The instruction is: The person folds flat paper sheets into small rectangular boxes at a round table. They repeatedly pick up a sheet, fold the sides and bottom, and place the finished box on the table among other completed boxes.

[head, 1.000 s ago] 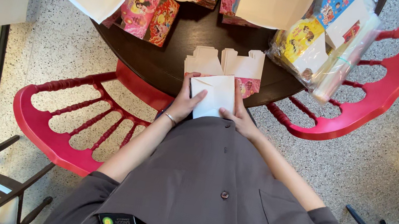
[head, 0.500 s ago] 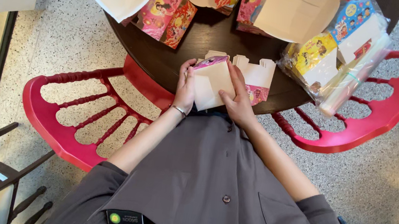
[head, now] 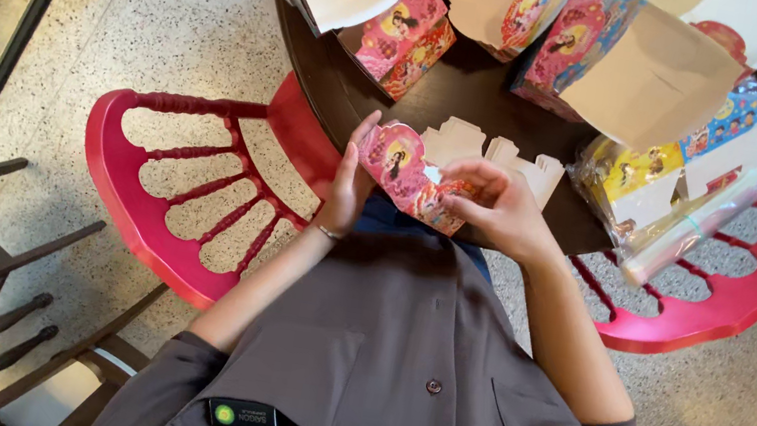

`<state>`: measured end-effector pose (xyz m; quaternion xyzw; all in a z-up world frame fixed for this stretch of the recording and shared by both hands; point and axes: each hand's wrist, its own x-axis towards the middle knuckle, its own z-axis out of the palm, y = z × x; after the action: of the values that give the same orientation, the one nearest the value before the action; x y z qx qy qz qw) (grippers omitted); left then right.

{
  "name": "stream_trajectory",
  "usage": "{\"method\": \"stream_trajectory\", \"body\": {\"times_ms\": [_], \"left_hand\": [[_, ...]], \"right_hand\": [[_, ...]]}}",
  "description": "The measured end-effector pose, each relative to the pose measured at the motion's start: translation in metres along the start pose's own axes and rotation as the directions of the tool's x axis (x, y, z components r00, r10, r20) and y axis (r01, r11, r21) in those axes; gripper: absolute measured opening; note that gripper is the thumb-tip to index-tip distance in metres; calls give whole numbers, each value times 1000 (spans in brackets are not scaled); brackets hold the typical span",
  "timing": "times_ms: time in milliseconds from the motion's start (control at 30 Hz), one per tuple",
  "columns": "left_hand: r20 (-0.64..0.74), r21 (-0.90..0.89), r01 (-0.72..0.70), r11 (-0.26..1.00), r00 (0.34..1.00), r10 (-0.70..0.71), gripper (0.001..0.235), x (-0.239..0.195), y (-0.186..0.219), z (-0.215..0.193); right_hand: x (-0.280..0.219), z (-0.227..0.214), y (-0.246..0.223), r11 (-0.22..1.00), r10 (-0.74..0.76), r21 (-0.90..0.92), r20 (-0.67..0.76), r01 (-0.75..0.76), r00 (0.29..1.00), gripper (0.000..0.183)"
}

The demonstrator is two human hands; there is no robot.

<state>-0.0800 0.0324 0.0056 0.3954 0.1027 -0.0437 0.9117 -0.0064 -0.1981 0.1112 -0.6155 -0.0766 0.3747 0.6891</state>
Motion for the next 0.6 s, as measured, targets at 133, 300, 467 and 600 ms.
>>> {"method": "stream_trajectory", "body": {"times_ms": [133,300,467,600], "left_hand": [[-39,546,-314,777,917,397,64,8,60,5],[-54,730,-455,509,705,707,57,49,133,-12],[-70,747,-452,487,675,735,56,121,163,-31],[-210,630,-374,680,761,614,56,182,178,-53]], "right_hand": [[-8,8,-83,795,-252,-586,-80,159,964,13],[28,-3,-162,432,-666,-841,-55,325,744,13],[126,-41,-199,123,-774,-890,191,440,604,12],[212,-45,-208,-85,-734,-920,317,382,601,10]]}}
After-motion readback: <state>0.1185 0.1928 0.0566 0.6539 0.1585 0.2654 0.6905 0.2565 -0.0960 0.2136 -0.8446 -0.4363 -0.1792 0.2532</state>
